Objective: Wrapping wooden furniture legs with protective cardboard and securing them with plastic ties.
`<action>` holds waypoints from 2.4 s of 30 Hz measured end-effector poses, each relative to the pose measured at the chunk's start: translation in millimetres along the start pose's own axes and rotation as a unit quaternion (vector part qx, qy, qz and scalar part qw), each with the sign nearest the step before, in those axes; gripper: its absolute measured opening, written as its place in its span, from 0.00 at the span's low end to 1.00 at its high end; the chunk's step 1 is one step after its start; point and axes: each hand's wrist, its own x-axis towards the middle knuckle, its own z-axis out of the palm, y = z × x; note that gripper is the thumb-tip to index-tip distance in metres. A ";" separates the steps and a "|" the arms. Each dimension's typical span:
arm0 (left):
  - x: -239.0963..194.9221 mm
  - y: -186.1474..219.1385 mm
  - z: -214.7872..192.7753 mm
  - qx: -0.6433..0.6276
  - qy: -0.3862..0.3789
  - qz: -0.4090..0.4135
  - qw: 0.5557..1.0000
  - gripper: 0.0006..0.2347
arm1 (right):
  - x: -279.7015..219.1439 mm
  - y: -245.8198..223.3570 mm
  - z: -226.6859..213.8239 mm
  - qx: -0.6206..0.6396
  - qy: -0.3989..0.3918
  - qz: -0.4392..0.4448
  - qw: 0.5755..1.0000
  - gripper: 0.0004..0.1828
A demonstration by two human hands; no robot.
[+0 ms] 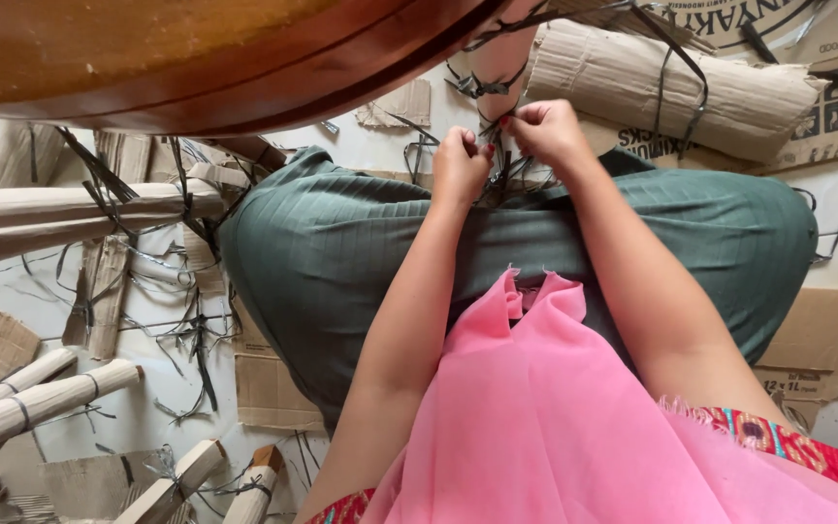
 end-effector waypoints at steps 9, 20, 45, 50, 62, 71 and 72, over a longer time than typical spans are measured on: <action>-36.5 38.9 -28.8 0.131 0.031 0.000 0.991 0.11 | -46.4 -20.9 -23.0 -0.409 -0.028 0.015 0.912 0.14; 6.0 -39.7 30.8 0.145 -0.134 -0.058 0.979 0.20 | -26.6 25.9 17.4 -0.477 -0.062 0.031 0.876 0.23; -111.7 63.0 -113.9 -0.015 0.066 0.291 0.954 0.16 | -90.2 -60.5 -38.1 -0.528 -0.028 -0.026 0.848 0.18; -135.5 83.2 -140.3 -0.003 0.103 0.303 0.947 0.16 | -104.9 -84.1 -47.3 -0.512 -0.017 -0.106 0.852 0.20; -155.4 118.9 -159.3 0.005 0.404 0.443 0.800 0.33 | -52.4 -129.9 4.5 -0.037 0.030 -0.361 0.931 0.50; -142.3 158.9 -171.3 0.037 0.465 0.465 0.752 0.51 | -26.3 -106.5 30.9 0.025 0.082 -0.324 0.942 0.30; -143.2 158.5 -173.0 0.070 0.476 0.452 0.751 0.48 | -27.2 -106.1 33.7 0.030 0.086 -0.332 0.939 0.29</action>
